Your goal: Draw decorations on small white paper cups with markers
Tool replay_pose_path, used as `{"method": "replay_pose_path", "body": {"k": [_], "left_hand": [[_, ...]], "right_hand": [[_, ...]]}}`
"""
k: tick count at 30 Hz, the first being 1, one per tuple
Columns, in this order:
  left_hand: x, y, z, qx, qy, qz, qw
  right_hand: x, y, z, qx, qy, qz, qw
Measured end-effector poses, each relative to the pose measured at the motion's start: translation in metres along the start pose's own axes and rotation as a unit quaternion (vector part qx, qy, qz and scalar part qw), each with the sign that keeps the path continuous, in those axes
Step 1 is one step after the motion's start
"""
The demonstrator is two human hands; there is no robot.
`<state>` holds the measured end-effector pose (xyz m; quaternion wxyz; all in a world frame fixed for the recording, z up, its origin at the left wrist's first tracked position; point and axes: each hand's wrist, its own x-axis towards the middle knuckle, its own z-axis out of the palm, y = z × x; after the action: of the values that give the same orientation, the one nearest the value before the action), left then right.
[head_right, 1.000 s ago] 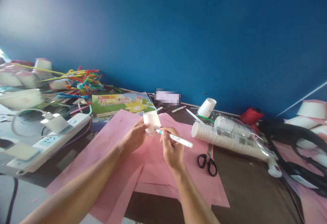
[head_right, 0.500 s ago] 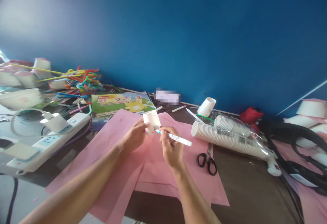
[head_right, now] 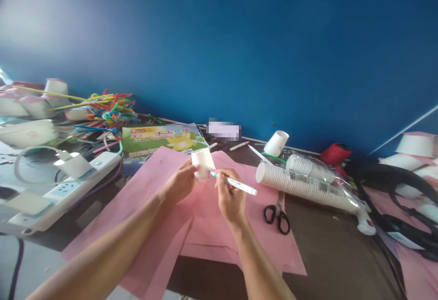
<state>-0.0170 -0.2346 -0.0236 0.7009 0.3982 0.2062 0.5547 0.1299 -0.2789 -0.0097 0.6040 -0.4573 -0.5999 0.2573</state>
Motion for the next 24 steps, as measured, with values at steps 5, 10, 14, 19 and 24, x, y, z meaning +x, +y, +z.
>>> {"method": "replay_pose_path", "body": {"k": [5,10,14,19,24], "left_hand": [[0.000,0.000,-0.001,-0.010,0.004,-0.002,1.000],[0.000,0.000,-0.001,-0.010,0.010,-0.015,1.000],[0.000,0.001,-0.001,-0.003,0.004,-0.007,1.000],[-0.001,0.002,0.001,0.015,0.005,-0.001,1.000],[-0.001,0.002,0.001,0.010,0.005,-0.003,1.000]], "right_hand": [[0.001,0.005,-0.002,0.054,0.018,0.019,0.998],[0.003,0.011,-0.003,0.118,0.051,0.033,0.991],[0.002,0.005,-0.001,0.089,0.038,0.028,0.995],[0.001,-0.002,-0.001,0.052,0.018,0.020,0.998],[0.000,0.000,-0.001,0.038,0.009,0.016,0.999]]}}
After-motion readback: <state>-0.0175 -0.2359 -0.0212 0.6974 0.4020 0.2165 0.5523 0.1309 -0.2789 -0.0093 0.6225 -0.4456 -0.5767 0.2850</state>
